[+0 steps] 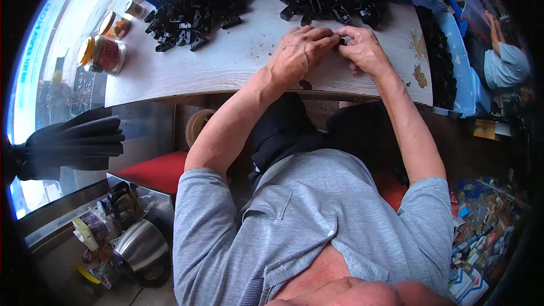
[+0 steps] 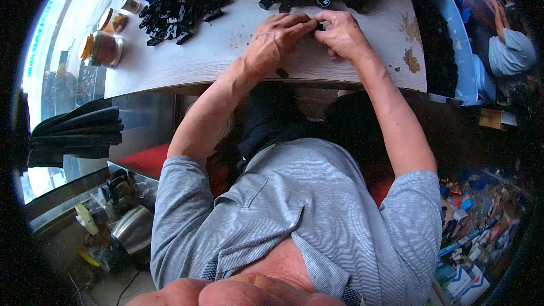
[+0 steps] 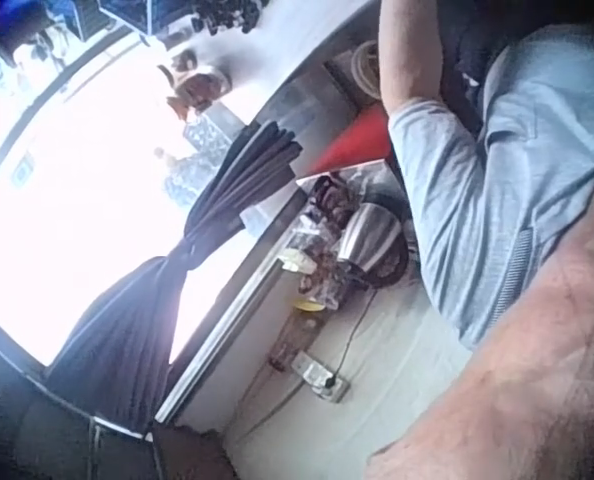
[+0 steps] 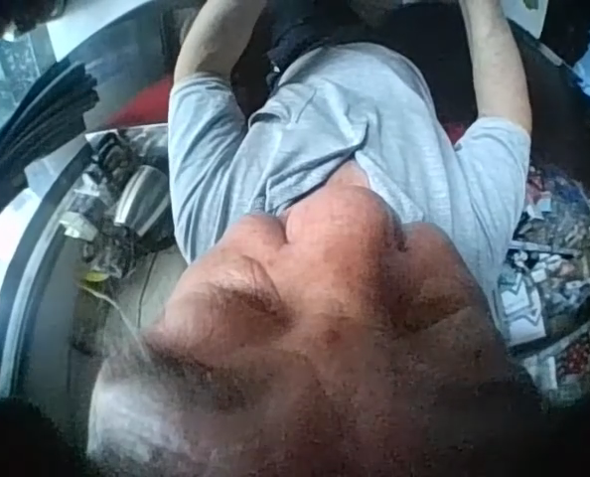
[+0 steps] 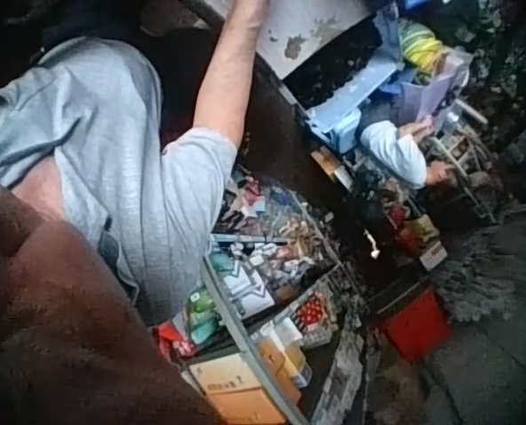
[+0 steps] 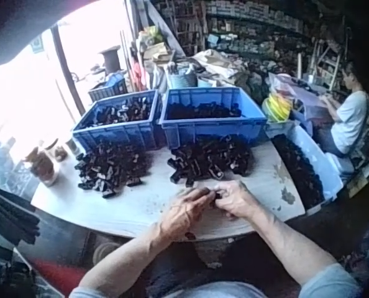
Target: Assembling small black plastic components at a workbench.
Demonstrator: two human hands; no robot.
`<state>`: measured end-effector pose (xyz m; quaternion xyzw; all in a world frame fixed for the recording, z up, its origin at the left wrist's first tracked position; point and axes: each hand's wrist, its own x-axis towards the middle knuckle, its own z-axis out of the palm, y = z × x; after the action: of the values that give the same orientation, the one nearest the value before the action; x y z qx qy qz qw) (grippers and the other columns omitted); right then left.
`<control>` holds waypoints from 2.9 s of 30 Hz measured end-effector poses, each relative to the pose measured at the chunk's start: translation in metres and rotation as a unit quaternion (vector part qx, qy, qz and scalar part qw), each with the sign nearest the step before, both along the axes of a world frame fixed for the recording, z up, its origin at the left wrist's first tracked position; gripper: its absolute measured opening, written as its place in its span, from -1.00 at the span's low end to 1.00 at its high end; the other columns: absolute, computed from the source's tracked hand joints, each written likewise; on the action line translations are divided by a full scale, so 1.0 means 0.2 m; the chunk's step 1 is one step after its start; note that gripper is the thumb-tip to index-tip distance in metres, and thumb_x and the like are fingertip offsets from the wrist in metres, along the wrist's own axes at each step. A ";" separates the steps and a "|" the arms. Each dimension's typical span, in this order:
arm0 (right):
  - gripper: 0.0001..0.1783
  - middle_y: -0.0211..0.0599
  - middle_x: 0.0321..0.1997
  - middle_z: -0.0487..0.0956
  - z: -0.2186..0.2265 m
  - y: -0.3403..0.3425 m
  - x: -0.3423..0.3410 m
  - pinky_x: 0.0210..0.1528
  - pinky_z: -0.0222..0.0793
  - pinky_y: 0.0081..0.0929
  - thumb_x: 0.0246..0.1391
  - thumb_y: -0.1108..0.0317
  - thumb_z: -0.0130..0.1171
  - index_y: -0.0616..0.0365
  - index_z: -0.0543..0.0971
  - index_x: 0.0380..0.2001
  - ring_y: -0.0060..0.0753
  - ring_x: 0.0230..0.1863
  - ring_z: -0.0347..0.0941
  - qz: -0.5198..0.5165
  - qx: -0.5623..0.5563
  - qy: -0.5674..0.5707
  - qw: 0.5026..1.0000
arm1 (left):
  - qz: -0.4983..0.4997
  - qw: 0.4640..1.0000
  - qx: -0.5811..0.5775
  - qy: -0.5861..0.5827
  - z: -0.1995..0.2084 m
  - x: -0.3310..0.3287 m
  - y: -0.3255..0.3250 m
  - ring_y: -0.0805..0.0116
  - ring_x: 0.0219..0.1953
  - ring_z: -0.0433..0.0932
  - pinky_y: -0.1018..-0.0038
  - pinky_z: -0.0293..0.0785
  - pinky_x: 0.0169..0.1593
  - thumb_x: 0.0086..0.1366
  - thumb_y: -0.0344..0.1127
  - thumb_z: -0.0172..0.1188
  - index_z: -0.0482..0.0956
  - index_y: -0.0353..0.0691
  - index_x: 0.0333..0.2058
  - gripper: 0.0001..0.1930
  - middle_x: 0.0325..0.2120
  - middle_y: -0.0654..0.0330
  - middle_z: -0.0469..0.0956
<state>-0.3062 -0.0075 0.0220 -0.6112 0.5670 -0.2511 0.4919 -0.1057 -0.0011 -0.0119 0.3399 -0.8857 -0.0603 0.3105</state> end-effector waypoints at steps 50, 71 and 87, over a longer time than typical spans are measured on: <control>-0.49 -0.31 -0.50 0.55 -0.06 -0.17 0.06 -0.79 0.29 -0.51 -0.06 0.28 0.44 0.19 0.58 -0.01 -0.57 -0.80 0.30 -0.208 -0.116 0.001 0.971 | 0.172 0.980 -0.004 -0.100 0.07 0.55 -0.05 0.00 -0.05 0.61 0.24 0.57 -0.01 0.22 -0.41 0.23 0.62 -0.16 -0.02 -0.68 -0.01 0.06 0.60; -0.70 -0.50 -0.76 0.40 0.08 0.11 0.01 -0.80 0.13 -0.58 0.09 0.41 0.24 0.21 0.60 -0.09 -0.63 -0.85 0.25 -0.027 0.008 0.014 0.999 | 0.078 0.994 -0.010 0.081 -0.03 0.04 0.06 0.18 -0.24 0.67 0.36 0.62 -0.19 0.22 -0.54 0.17 0.63 -0.15 -0.03 -0.67 -0.17 0.13 0.65; -0.63 -0.48 -0.75 0.41 0.01 0.09 -0.02 -0.80 0.19 -0.55 0.03 0.49 0.20 0.23 0.58 -0.03 -0.60 -0.85 0.27 -0.022 -0.005 -0.018 1.000 | -0.014 1.000 0.016 -0.004 0.04 0.03 0.07 0.07 0.04 0.57 0.30 0.51 0.10 0.14 -0.48 0.22 0.55 -0.12 0.12 -0.49 0.04 0.12 0.57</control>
<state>-0.3105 0.0104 0.0247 -0.5962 0.5704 -0.2754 0.4933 -0.0993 0.0124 -0.0048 0.3325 -0.8906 -0.0773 0.3004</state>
